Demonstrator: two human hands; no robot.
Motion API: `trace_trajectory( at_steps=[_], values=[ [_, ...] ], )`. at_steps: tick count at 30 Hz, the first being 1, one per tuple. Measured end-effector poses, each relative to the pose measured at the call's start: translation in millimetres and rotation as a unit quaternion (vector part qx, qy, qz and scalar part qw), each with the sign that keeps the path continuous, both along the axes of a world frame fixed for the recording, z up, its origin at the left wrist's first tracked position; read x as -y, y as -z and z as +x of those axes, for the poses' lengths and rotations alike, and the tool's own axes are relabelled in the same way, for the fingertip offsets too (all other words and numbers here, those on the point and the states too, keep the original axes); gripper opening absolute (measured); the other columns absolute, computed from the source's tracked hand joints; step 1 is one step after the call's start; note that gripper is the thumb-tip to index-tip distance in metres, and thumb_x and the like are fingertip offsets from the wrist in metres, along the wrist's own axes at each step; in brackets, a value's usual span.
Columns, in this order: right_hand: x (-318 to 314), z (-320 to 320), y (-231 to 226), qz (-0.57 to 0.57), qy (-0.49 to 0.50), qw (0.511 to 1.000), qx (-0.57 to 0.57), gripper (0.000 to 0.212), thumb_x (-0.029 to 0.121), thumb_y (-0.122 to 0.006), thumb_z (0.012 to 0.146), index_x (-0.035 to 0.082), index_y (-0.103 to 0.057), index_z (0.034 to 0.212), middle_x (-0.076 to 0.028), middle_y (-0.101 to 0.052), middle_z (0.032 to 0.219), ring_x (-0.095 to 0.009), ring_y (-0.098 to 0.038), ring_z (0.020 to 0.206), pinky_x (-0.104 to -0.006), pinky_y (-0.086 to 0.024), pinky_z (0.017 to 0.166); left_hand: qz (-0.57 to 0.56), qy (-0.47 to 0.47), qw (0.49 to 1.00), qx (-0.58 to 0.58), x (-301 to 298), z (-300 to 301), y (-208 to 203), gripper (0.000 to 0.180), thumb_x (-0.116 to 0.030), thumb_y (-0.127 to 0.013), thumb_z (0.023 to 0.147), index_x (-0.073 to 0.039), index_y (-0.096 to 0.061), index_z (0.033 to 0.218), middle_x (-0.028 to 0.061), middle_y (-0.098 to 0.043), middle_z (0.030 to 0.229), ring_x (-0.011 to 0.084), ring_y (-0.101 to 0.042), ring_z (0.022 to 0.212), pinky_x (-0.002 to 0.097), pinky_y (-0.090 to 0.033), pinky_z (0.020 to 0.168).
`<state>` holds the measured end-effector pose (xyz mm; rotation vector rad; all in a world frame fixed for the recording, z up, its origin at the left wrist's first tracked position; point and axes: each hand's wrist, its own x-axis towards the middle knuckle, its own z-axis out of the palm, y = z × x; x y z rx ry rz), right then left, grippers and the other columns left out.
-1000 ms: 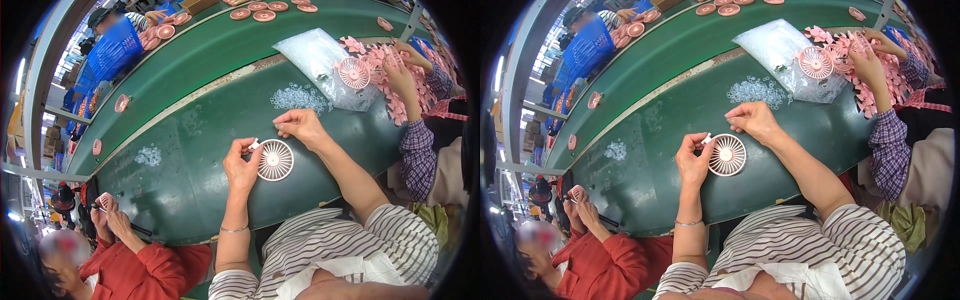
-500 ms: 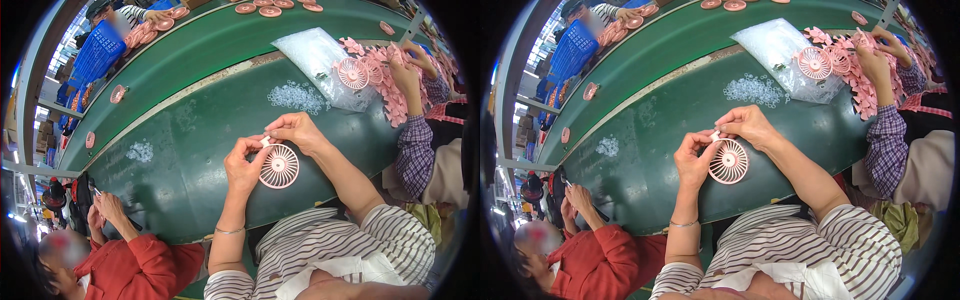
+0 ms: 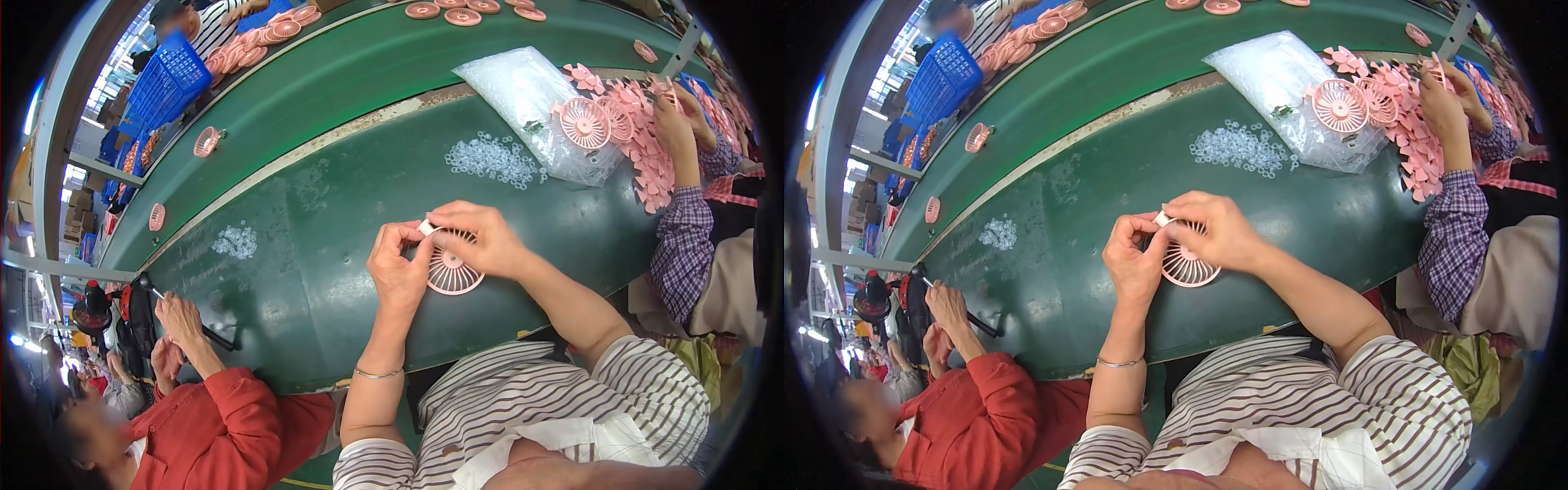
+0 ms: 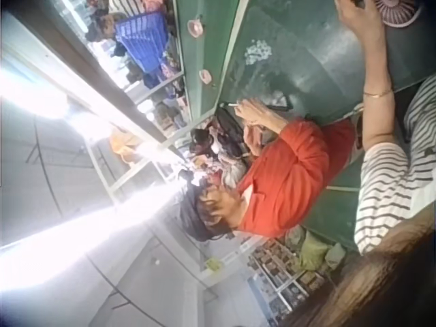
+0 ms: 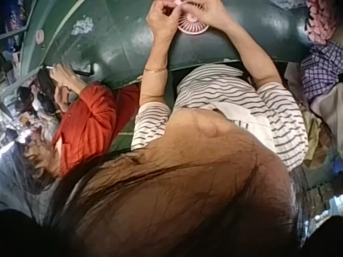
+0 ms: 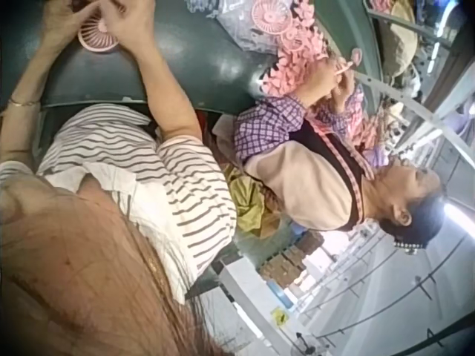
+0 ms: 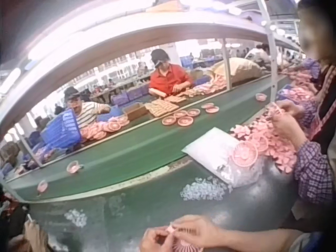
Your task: The person assembles mini fan covers by inserting small plastic components into fan grilles by hand and placing the assembled grilles onto the conveyor belt.
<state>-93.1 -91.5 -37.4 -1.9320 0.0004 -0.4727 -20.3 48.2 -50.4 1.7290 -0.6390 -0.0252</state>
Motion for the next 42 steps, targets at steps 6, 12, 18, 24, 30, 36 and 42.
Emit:
trace_trajectory(
  at_steps=[6,12,18,24,30,36,42],
  values=[
    [-9.9,-3.5,-7.6,-0.255,0.041,0.960,0.107,0.041,0.020,-0.059,0.080,0.001,-0.054,0.116,-0.017,-0.061,0.094,-0.031,-0.057,0.082,-0.0395,-0.042,0.075,-0.087,-0.011,0.994,-0.070,8.7,-4.7,-4.7,0.025,0.005,-0.068,0.070,-0.001,-0.060,0.093,0.0094,-0.060,0.085,0.0141,-0.062,0.070,0.0246,-0.052,0.065],
    [6.7,-2.1,-12.4,-0.116,-0.030,0.992,0.033,0.052,0.026,-0.044,0.091,0.002,-0.031,0.135,-0.015,-0.064,0.095,-0.033,-0.057,0.080,-0.0387,-0.043,0.074,0.050,0.012,0.996,0.073,3.1,0.8,-2.7,0.030,0.003,-0.068,0.072,-0.003,-0.064,0.102,0.0069,-0.057,0.085,0.0114,-0.059,0.069,0.0227,-0.050,0.063],
    [30.7,12.2,16.6,0.210,0.013,0.975,-0.070,0.033,0.019,-0.045,0.093,-0.001,-0.052,0.118,-0.008,-0.065,0.084,-0.012,-0.060,0.069,-0.0237,-0.049,0.063,-0.074,0.018,0.997,-0.029,8.3,7.3,5.6,0.023,0.003,-0.067,0.076,0.002,-0.064,0.098,0.0031,-0.055,0.086,0.0087,-0.057,0.072,0.0211,-0.049,0.065],
    [82.3,19.4,43.7,-0.016,0.288,0.955,-0.072,0.013,0.011,-0.056,0.077,0.006,-0.065,0.085,-0.015,-0.064,0.079,-0.033,-0.062,0.070,-0.0385,-0.050,0.064,-0.178,-0.082,0.945,-0.263,7.5,36.6,-1.4,0.024,-0.002,-0.065,0.080,0.007,-0.058,0.102,0.0122,-0.064,0.089,0.0135,-0.062,0.075,0.0244,-0.051,0.069],
    [65.1,28.4,44.5,-0.202,0.292,0.934,-0.032,0.014,0.013,-0.061,0.075,0.010,-0.063,0.089,-0.014,-0.059,0.085,-0.033,-0.061,0.073,-0.0445,-0.048,0.062,-0.123,-0.013,0.960,-0.249,80.1,52.9,-29.1,0.028,-0.007,-0.068,0.077,0.006,-0.060,0.101,0.0108,-0.064,0.089,0.0139,-0.061,0.075,0.0239,-0.050,0.068],
    [63.2,39.8,46.8,-0.224,0.314,0.911,-0.143,0.026,0.022,-0.058,0.077,-0.001,-0.056,0.089,-0.019,-0.057,0.084,-0.038,-0.059,0.067,-0.0500,-0.045,0.056,-0.164,0.188,0.905,-0.344,210.6,45.2,-35.5,0.032,-0.015,-0.063,0.083,0.003,-0.057,0.108,0.0078,-0.062,0.092,0.0140,-0.061,0.077,0.0249,-0.051,0.067],
    [64.8,34.4,41.9,-0.235,0.302,0.922,-0.063,0.014,0.010,-0.059,0.076,0.004,-0.053,0.087,-0.015,-0.055,0.082,-0.035,-0.058,0.070,-0.0458,-0.045,0.059,-0.073,0.143,0.973,-0.164,207.6,108.9,-25.5,0.032,-0.008,-0.053,0.085,0.000,-0.051,0.117,0.0110,-0.058,0.102,0.0172,-0.060,0.084,0.0292,-0.052,0.066]
  ],
)
